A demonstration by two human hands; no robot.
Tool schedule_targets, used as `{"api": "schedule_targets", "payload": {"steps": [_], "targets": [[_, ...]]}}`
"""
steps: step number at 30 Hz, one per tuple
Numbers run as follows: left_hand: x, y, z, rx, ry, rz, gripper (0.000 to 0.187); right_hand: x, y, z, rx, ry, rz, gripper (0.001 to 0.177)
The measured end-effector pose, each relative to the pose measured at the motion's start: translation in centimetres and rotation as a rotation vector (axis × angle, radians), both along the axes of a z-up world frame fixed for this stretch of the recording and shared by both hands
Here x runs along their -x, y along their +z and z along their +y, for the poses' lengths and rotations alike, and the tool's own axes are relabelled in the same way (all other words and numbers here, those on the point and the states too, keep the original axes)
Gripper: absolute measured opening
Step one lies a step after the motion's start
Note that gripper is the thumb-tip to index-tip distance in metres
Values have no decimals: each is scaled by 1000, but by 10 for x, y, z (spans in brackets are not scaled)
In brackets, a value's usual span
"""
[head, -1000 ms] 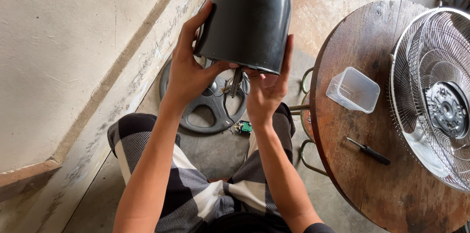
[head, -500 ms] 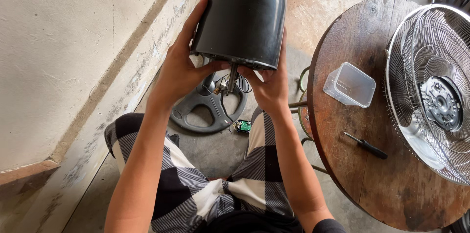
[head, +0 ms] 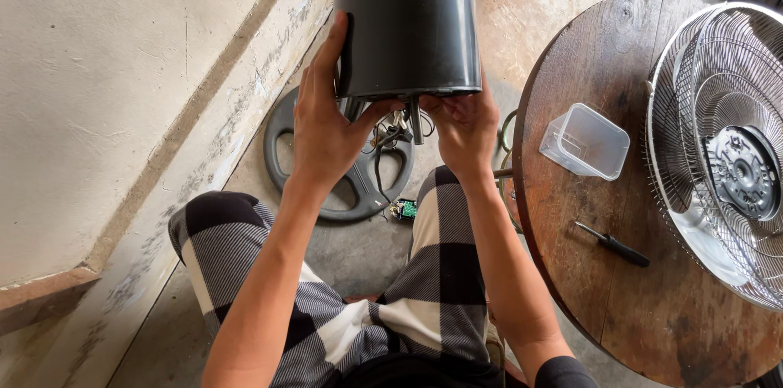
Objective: The person attaches a black plastic fan housing to the fan stand, aligns the internal components, and secures the assembly using a screwdriver. The person also handles a small black plastic part and a screw from a container.
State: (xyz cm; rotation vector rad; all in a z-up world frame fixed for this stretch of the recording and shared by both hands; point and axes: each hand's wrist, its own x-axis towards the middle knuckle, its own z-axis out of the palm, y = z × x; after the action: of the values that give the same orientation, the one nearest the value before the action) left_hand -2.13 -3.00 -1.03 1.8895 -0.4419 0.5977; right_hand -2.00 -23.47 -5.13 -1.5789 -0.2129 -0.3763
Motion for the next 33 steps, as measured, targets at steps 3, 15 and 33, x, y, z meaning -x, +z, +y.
{"api": "schedule_targets", "payload": {"steps": [3, 15, 33], "targets": [[1, -2, -3, -15, 35, -40, 108, -5, 0, -11, -87, 94, -16, 58], [-10, -16, 2, 226, -331, 144, 105, -11, -26, -7, -346, 275, 73, 34], [-14, -9, 21, 111, -259, 122, 104, -2, -24, 21, -315, 146, -44, 28]]}}
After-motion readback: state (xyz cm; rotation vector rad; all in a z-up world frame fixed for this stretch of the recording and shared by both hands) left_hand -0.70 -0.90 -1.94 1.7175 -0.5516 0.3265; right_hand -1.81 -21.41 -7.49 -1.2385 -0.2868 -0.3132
